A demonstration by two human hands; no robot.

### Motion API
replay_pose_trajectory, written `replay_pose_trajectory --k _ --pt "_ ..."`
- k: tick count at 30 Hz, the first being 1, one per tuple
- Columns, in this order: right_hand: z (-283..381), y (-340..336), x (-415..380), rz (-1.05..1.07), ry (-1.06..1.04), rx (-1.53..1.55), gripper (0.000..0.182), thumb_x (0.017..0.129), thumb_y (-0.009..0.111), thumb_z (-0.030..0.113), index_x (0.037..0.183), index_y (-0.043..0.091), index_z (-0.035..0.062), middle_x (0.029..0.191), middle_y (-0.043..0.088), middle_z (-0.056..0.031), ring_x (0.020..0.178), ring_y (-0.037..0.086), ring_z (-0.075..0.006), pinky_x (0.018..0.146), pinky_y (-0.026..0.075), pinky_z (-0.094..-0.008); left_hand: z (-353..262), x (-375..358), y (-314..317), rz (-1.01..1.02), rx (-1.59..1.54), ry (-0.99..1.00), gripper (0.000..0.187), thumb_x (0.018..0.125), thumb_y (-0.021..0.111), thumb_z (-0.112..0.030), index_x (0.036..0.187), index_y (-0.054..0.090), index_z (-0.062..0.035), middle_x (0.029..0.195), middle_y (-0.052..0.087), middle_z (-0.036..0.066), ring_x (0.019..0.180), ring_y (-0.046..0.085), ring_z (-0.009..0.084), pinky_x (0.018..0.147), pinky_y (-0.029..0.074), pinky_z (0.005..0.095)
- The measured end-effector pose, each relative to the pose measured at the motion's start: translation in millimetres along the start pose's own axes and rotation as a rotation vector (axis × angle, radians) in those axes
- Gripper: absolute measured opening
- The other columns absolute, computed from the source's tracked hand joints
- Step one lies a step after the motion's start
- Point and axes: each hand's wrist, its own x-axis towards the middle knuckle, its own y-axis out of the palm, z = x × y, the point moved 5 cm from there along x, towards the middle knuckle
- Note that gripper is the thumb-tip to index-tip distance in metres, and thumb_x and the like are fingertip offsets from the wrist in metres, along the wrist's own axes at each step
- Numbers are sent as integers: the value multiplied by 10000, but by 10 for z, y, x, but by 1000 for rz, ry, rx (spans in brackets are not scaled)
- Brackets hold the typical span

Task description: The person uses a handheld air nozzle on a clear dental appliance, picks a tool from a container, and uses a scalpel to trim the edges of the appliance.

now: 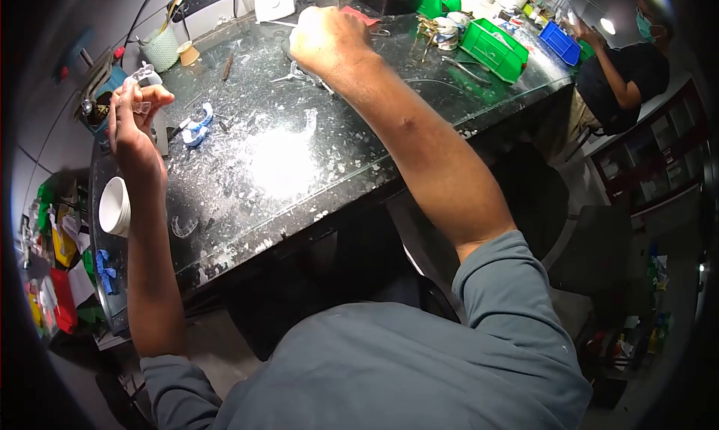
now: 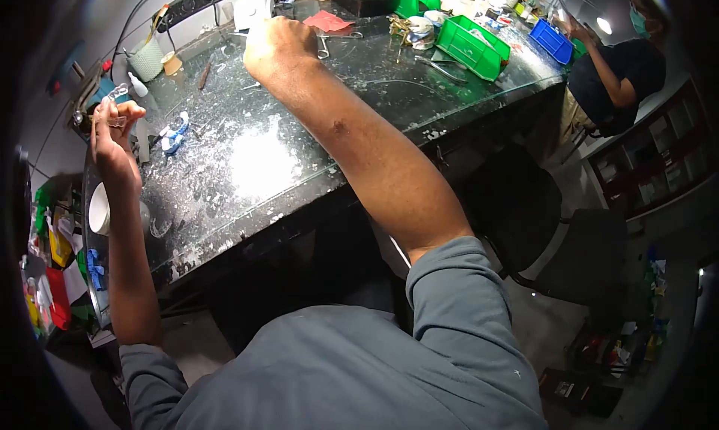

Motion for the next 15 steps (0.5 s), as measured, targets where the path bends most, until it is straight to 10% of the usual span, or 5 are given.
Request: replay_pose_trajectory --k 3,6,10,15 --pt "35 319 185 -88 -84 99 312 877 472 239 928 705 39 947 684 -200 841 678 -337 747 537 -421 160 -43 -9 99 -182 -158 285 1020 358 -282 842 466 -87 841 612 110 854 610 202 897 451 355" --pt "309 609 298 -385 -711 48 252 906 481 180 984 671 34 844 675 -144 701 664 -261 660 538 -363 219 -178 82 71 -216 -267 291 1009 363 -279 931 544 -65 1009 622 97 988 572 177 920 417 337" --pt "491 722 227 212 -260 1665 198 926 467 71 1098 552 23 813 622 -129 697 652 -181 509 523 -268 219 -296 90 32 -294 -340 284 1018 415 -246 1128 565 -31 1172 584 64 988 533 122 851 419 291" --pt "465 662 48 327 -157 2079 421 940 362 181 1274 466 -55 1201 587 -225 1154 565 -311 986 448 -405 362 -456 73 -75 -575 -560 330 968 547 -238 1200 583 -6 1171 619 77 965 581 136 798 466 272"
